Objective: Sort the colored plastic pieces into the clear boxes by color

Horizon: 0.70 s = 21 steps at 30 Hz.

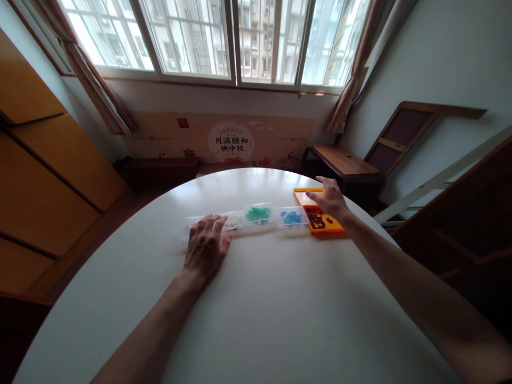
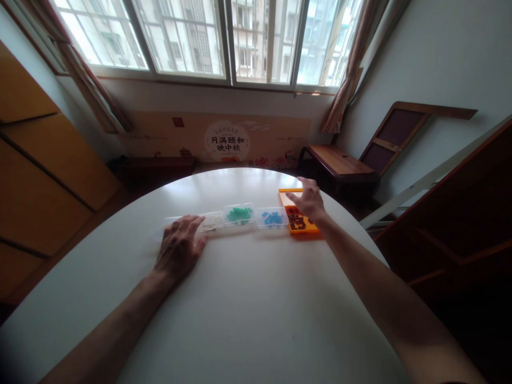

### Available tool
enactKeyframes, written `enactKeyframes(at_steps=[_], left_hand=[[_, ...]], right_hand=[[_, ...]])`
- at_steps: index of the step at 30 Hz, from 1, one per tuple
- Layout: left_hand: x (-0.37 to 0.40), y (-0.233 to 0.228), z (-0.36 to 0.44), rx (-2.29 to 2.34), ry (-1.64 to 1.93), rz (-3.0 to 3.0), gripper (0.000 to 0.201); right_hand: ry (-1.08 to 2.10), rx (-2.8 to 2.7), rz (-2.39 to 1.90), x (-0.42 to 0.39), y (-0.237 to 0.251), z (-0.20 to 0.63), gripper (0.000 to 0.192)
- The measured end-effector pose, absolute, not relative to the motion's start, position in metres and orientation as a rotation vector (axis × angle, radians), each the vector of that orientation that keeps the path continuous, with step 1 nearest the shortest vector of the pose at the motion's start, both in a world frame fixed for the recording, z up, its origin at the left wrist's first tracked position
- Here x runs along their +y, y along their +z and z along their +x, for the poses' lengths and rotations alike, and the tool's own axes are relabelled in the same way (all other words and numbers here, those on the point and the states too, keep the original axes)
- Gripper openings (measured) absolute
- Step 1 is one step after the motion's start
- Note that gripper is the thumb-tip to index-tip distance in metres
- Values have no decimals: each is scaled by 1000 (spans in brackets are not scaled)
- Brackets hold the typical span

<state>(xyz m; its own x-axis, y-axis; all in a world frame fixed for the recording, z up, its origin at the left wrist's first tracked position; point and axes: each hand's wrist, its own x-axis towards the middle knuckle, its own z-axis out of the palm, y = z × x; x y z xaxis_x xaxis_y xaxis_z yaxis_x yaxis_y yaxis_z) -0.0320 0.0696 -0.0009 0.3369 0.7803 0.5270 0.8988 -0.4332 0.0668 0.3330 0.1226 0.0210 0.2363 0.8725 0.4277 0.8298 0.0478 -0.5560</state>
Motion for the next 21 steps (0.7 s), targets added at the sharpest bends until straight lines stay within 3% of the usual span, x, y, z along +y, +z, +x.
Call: enactKeyframes(at_steps=[5,9,17,21], left_hand=[[69,0,-33,-1541,-748,-2360,39],[69,-1,-32,-1545,-723,-2347,38],[70,0,-30,-1531,-717,-2347,37],[71,1,-28,-1523,-739,-2352,37]], right_hand=[[540,-960,-1779,157,-6,396,71],[670,-880,-1685,153,-20,403,69],[804,-946,-1275,115,-15,416,33],[820,-1042,-1235,86,-8,429,50]])
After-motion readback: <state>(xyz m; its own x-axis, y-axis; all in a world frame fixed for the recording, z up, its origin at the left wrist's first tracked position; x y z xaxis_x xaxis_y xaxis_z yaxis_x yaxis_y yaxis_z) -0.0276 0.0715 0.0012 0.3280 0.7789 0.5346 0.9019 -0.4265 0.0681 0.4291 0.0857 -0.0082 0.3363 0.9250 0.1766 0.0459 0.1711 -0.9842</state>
